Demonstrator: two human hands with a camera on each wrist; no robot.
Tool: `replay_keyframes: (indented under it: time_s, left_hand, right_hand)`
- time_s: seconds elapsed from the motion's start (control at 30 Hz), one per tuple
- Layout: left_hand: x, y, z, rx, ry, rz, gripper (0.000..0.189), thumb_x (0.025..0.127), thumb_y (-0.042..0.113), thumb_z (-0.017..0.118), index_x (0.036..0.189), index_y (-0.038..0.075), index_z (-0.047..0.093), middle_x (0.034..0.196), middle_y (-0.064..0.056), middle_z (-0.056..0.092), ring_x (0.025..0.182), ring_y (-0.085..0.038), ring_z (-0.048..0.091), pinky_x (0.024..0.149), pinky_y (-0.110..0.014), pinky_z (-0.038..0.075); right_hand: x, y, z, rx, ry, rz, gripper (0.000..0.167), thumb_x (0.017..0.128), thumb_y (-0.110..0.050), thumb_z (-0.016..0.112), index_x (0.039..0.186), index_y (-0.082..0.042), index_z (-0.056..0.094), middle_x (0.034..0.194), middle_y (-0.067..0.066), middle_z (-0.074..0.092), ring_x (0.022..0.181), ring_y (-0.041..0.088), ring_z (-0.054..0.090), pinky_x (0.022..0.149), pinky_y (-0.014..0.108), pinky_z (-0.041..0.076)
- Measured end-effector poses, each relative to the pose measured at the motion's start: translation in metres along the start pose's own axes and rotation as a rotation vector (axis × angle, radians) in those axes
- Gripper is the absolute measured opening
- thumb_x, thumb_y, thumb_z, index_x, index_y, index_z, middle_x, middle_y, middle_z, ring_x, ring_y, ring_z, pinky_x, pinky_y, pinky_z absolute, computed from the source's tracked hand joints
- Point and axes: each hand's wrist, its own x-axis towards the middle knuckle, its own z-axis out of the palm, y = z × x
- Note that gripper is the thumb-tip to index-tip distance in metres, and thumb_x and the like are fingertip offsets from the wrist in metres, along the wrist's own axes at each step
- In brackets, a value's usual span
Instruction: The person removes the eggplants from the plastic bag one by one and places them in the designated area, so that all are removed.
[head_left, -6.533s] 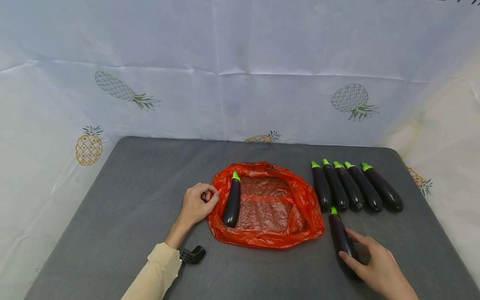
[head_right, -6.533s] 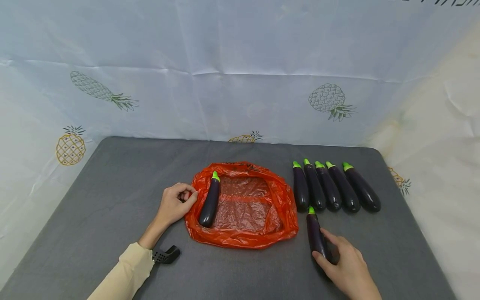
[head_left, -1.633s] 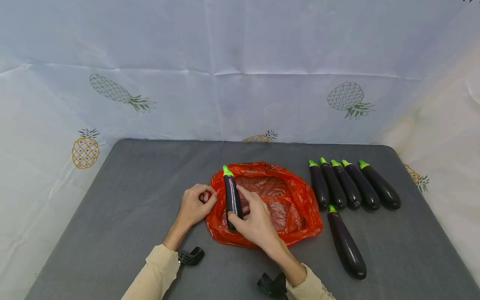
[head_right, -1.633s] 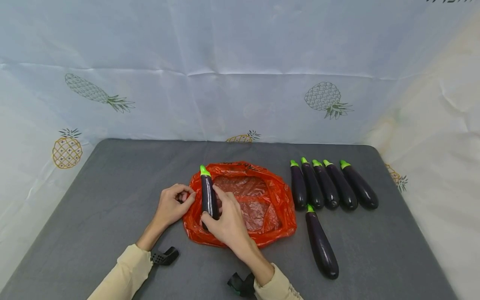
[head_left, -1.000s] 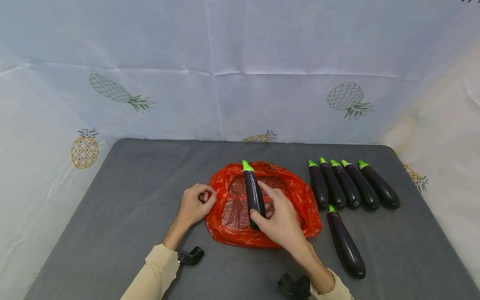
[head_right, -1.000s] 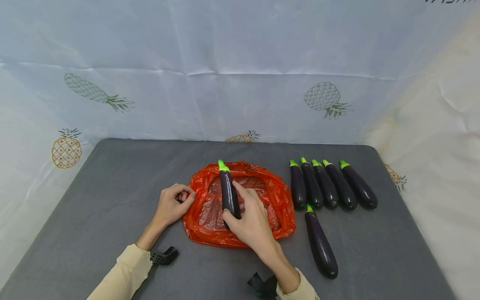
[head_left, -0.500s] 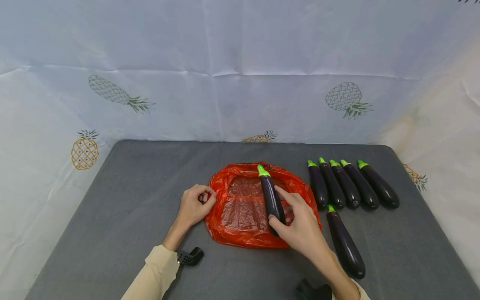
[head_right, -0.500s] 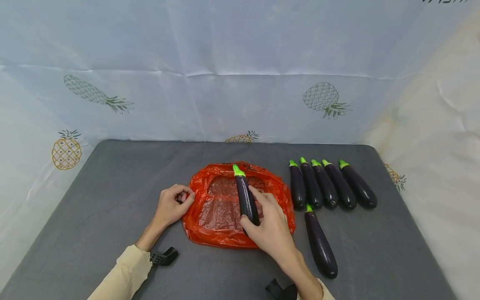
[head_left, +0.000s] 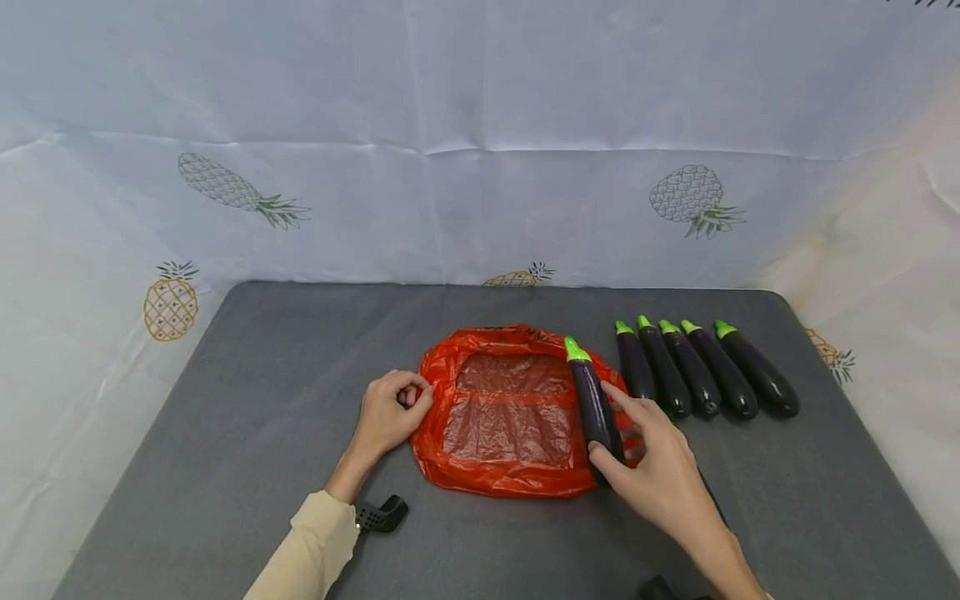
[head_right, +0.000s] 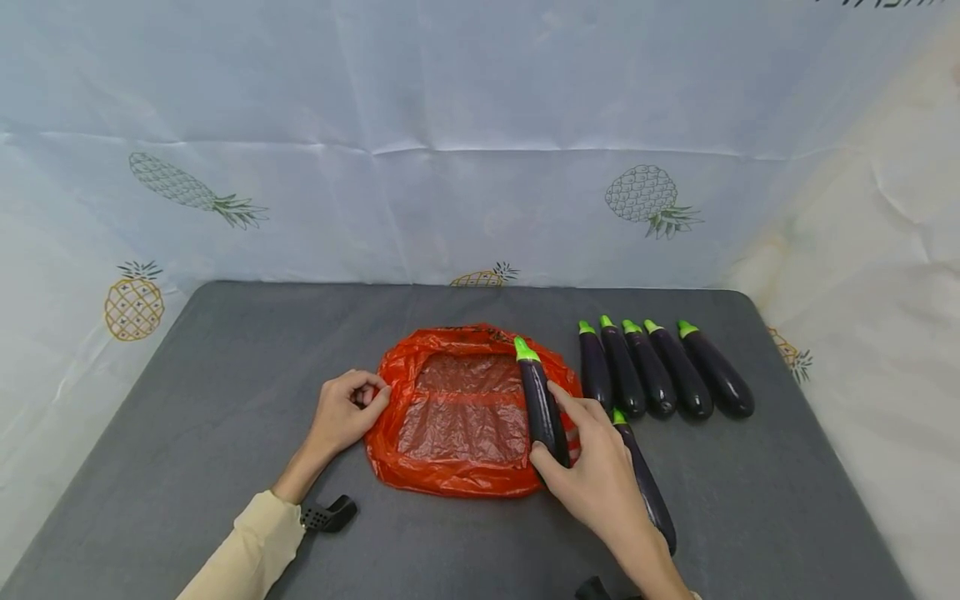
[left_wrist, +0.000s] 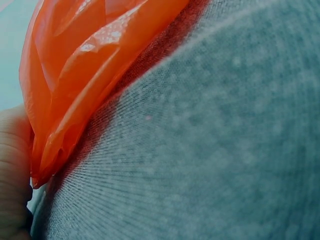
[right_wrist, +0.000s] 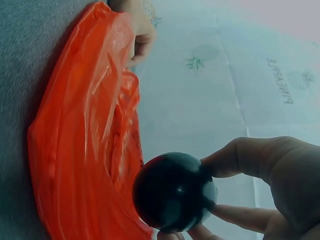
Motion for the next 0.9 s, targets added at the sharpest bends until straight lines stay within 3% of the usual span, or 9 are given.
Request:
replay_keyframes:
  time_s: [0.23, 0.47, 0.9]
  left_hand:
    - [0.0, 0.001, 0.0, -0.008, -0.012, -0.021, 0.014, 0.081, 0.005, 0.077, 0.075, 0.013, 0.068, 0.059, 0.005, 0.048, 0.057, -0.004, 0.04, 0.056, -0.022, 0.036]
    - [-0.001, 0.001, 0.001, -0.008, -0.011, -0.022, 0.014, 0.081, 0.004, 0.077, 0.074, 0.013, 0.068, 0.058, 0.005, 0.048, 0.057, -0.004, 0.04, 0.056, -0.022, 0.037]
    - [-0.001, -0.002, 0.001, -0.005, -0.01, -0.028, 0.015, 0.081, 0.005, 0.078, 0.074, 0.014, 0.068, 0.058, 0.006, 0.048, 0.057, -0.004, 0.041, 0.056, -0.021, 0.036]
  right_hand:
    - [-0.012, 0.02, -0.019, -0.088, 0.063, 0.003, 0.071, 0.08, -0.009, 0.083, 0.145, -0.015, 0.056, 0.118, 0.014, 0.065, 0.073, 0.009, 0.058, 0.063, 0.022, 0.052]
    - [-0.022, 0.045, -0.038, -0.144, 0.105, 0.069, 0.077, 0.077, -0.009, 0.086, 0.147, -0.011, 0.054, 0.119, 0.022, 0.063, 0.078, 0.021, 0.066, 0.061, 0.021, 0.052]
    - [-0.033, 0.072, -0.06, -0.21, 0.088, 0.159, 0.079, 0.08, -0.01, 0.085, 0.15, -0.007, 0.049, 0.123, 0.029, 0.059, 0.075, 0.02, 0.066, 0.058, 0.023, 0.053]
